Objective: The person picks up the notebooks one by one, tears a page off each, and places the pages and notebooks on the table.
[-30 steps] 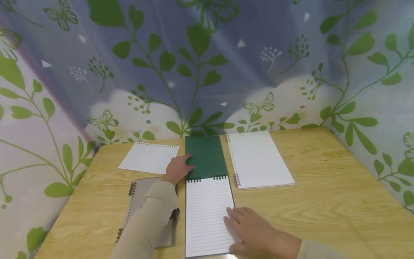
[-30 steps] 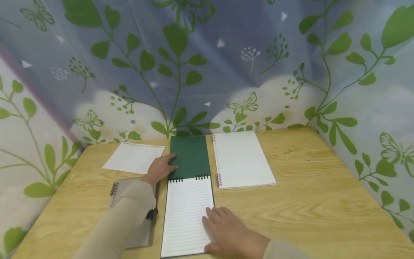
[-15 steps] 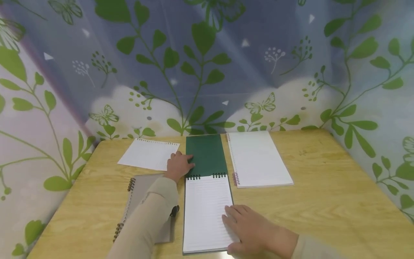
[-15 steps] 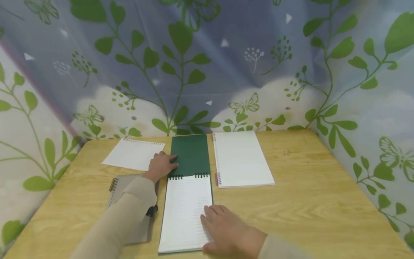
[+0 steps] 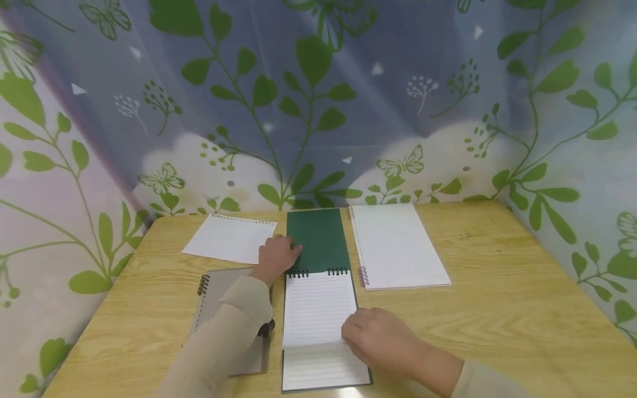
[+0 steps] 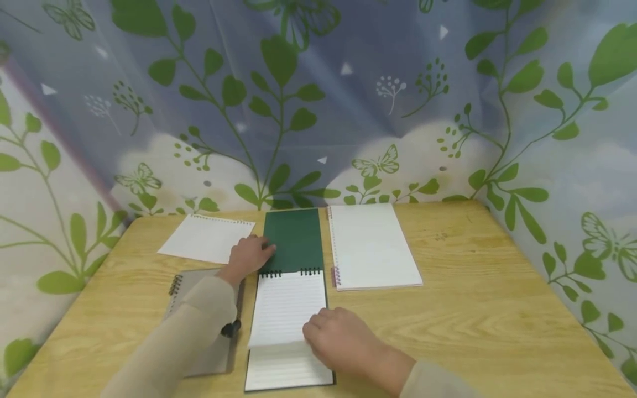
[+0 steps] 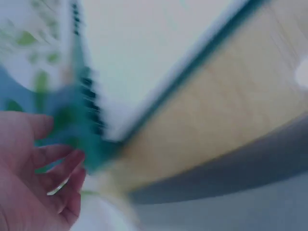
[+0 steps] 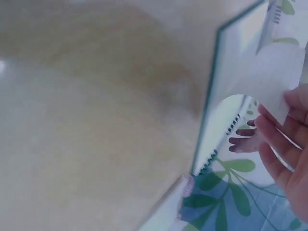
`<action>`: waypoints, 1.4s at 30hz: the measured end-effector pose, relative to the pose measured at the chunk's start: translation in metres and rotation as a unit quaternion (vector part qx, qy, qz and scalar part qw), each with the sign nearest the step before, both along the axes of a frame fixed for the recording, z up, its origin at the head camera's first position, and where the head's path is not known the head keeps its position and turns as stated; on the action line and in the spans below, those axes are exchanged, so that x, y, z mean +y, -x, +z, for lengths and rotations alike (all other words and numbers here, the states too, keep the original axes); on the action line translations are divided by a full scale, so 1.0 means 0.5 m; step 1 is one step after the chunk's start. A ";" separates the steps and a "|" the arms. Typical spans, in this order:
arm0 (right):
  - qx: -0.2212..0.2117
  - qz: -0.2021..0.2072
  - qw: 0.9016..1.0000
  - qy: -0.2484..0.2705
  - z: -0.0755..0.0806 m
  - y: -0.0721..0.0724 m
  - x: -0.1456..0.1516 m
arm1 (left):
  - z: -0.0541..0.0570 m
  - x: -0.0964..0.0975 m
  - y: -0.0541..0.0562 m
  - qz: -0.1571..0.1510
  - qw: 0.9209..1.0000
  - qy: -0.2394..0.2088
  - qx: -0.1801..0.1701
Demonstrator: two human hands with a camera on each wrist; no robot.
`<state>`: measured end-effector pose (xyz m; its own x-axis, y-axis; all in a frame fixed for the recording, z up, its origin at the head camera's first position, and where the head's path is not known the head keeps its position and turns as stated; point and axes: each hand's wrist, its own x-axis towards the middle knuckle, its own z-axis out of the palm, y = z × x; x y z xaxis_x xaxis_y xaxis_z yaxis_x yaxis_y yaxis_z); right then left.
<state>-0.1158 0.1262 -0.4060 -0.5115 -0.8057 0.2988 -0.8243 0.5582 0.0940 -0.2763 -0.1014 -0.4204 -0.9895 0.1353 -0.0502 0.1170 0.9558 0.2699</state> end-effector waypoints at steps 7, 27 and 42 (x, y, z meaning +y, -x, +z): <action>0.016 -0.055 0.998 0.022 0.035 0.030 -0.001 | 0.124 0.030 -0.120 -0.239 0.955 -0.129 -0.118; -0.224 -0.182 0.957 0.023 -0.017 0.159 0.047 | 0.125 -0.006 -0.203 -0.185 0.965 -0.044 0.179; -0.218 -0.218 0.946 -0.095 -0.057 0.233 0.003 | 0.107 -0.048 -0.177 -0.120 0.980 -0.065 0.143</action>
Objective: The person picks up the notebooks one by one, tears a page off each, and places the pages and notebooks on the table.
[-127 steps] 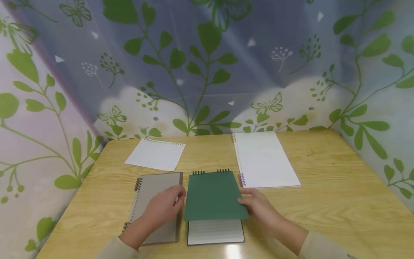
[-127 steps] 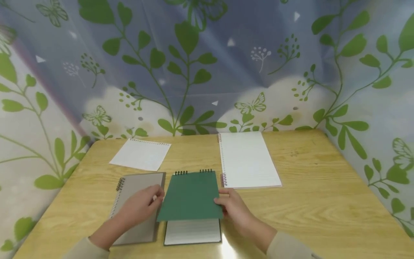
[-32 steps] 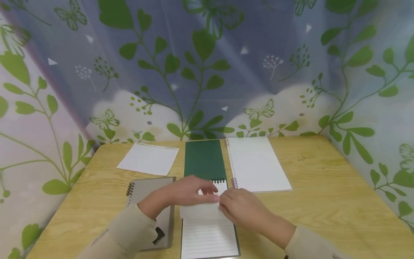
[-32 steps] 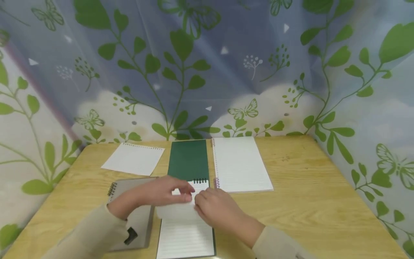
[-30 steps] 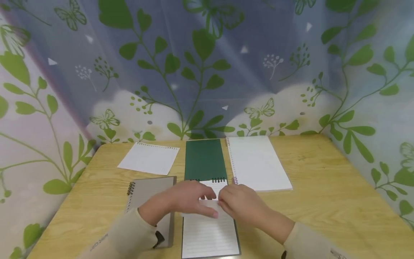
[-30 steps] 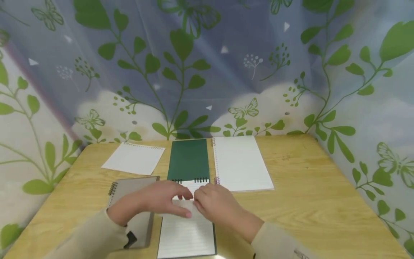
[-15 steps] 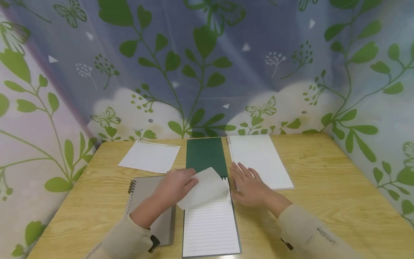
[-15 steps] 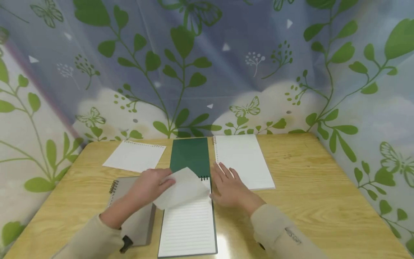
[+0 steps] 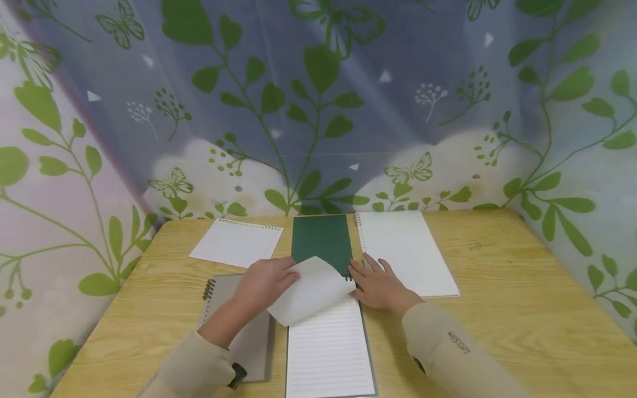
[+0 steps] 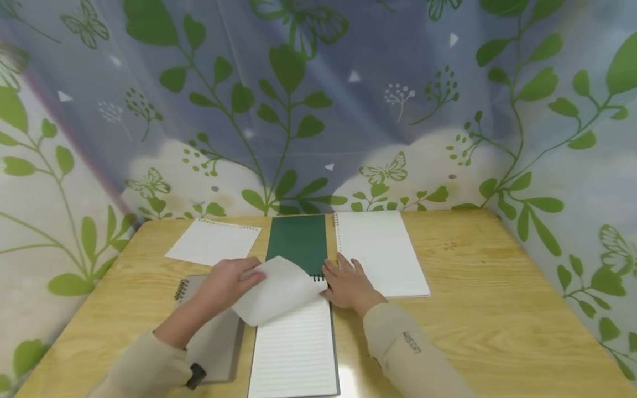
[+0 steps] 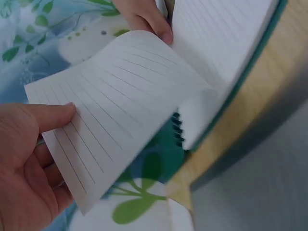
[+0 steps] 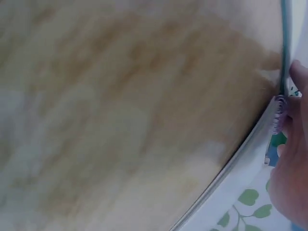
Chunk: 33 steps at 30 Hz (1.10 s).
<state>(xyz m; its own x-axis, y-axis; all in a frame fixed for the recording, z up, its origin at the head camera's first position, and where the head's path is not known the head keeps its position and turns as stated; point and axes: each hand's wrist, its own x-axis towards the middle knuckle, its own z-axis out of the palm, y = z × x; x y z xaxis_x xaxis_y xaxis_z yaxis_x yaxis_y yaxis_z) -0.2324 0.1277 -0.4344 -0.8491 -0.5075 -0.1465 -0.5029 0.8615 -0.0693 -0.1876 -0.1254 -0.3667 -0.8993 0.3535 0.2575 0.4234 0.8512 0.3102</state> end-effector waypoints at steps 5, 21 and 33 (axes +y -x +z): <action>-0.015 -0.010 1.000 0.003 -0.006 -0.001 0.001 | -0.040 -0.036 -0.013 0.078 0.993 -0.044 -0.074; -0.018 -0.007 1.000 -0.021 -0.011 0.003 0.008 | -0.146 -0.068 -0.036 0.174 0.961 -0.133 -0.172; -0.023 -0.011 1.000 -0.017 -0.011 0.004 0.006 | -0.139 -0.074 -0.043 0.184 0.954 -0.145 -0.185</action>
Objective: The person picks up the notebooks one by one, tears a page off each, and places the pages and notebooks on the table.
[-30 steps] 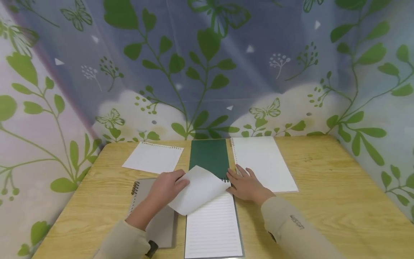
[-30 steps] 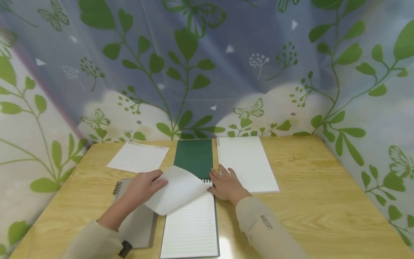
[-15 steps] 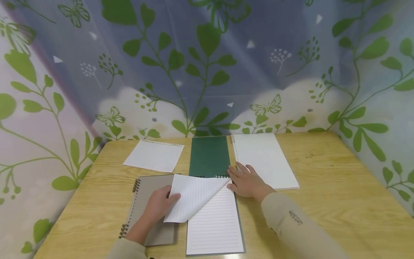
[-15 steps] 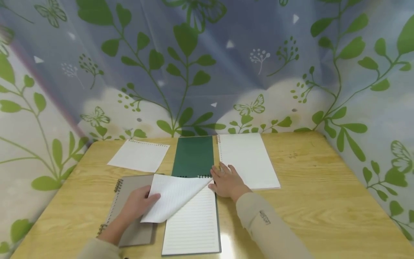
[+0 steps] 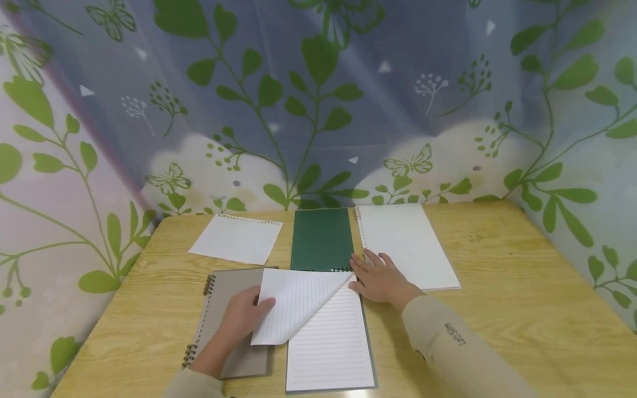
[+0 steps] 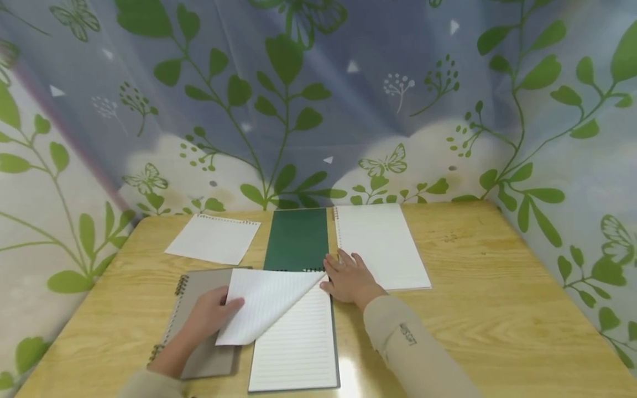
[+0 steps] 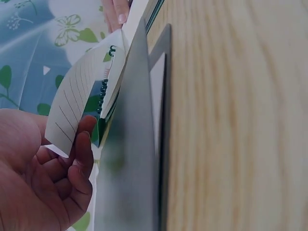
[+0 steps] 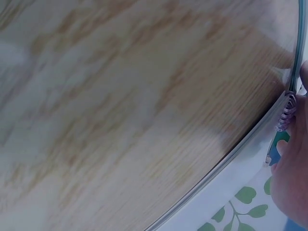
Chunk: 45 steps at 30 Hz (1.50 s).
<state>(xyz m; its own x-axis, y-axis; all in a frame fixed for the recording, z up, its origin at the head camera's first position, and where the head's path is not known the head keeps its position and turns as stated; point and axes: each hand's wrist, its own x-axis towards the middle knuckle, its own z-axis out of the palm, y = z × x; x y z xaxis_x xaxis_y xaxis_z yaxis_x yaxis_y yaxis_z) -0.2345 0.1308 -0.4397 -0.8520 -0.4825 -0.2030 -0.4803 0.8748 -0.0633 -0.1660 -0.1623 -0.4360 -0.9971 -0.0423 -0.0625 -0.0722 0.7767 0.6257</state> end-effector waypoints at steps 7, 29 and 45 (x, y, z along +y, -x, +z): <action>-0.003 -0.001 1.000 -0.001 0.003 0.001 0.000 | 0.006 0.002 -0.006 0.026 0.999 0.007 -0.026; 0.018 0.013 0.999 -0.026 0.016 -0.007 -0.001 | 0.006 -0.014 -0.013 0.029 0.999 0.018 -0.028; 0.005 0.019 1.000 -0.019 0.019 -0.003 0.000 | 0.033 -0.089 -0.029 0.065 0.997 -0.001 -0.036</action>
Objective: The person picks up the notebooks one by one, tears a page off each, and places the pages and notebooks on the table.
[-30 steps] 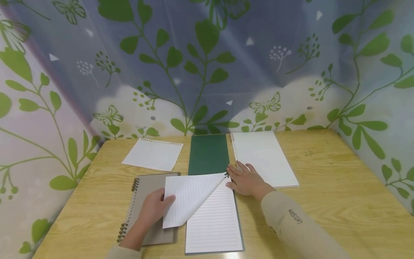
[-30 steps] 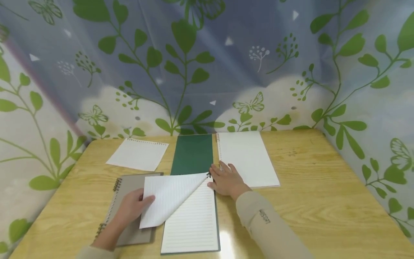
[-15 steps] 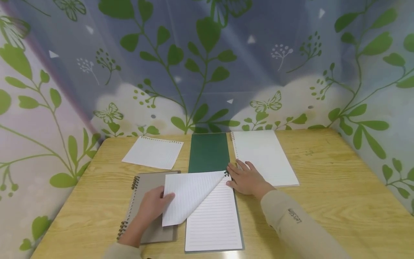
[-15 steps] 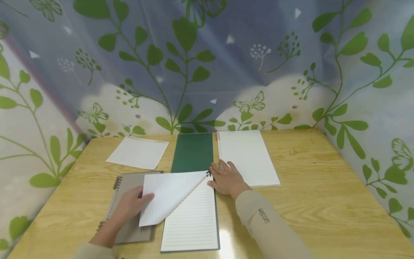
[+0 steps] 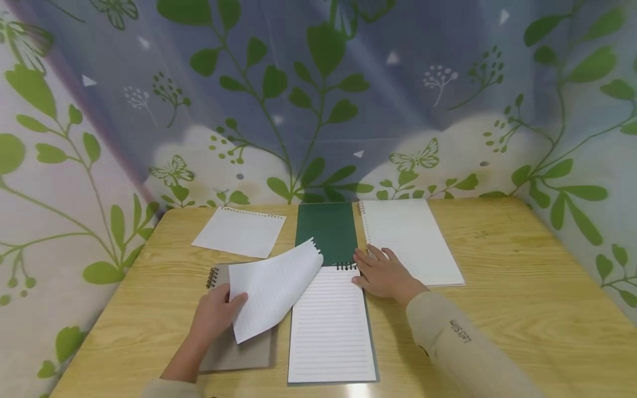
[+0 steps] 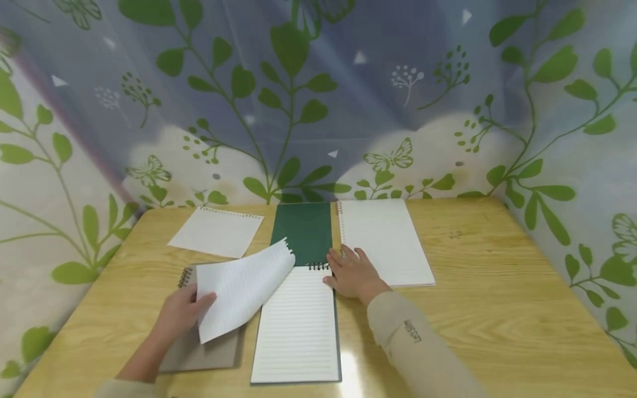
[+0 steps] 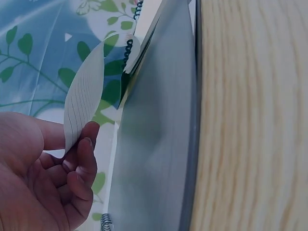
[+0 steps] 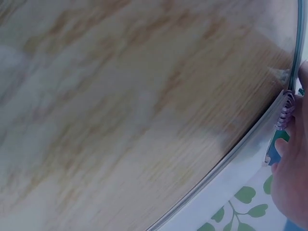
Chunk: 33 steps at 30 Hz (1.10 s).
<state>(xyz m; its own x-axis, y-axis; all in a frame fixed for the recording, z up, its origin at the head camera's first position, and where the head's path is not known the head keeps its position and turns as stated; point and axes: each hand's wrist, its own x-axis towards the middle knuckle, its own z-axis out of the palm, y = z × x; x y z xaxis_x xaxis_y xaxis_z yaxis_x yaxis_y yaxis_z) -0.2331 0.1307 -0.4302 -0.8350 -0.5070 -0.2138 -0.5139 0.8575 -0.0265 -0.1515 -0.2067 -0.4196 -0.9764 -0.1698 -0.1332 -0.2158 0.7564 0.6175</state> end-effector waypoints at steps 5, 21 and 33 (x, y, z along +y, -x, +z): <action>-0.001 -0.001 1.000 -0.007 0.001 -0.001 -0.001 | 0.002 -0.009 -0.003 0.008 1.000 0.006 -0.008; 0.009 0.003 1.000 -0.014 -0.003 0.002 0.003 | 0.005 -0.030 -0.005 -0.001 1.000 0.026 -0.004; 0.009 0.000 1.000 -0.017 -0.010 0.003 0.001 | -0.003 -0.040 0.003 0.007 1.000 0.022 -0.012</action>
<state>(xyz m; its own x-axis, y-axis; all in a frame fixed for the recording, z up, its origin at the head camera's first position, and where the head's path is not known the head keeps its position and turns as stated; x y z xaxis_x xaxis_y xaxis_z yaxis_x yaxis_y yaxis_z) -0.2347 0.1310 -0.4352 -0.8388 -0.5000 -0.2153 -0.5144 0.8575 0.0125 -0.1529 -0.2265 -0.4209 -0.9704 -0.1895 -0.1494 -0.2412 0.7792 0.5785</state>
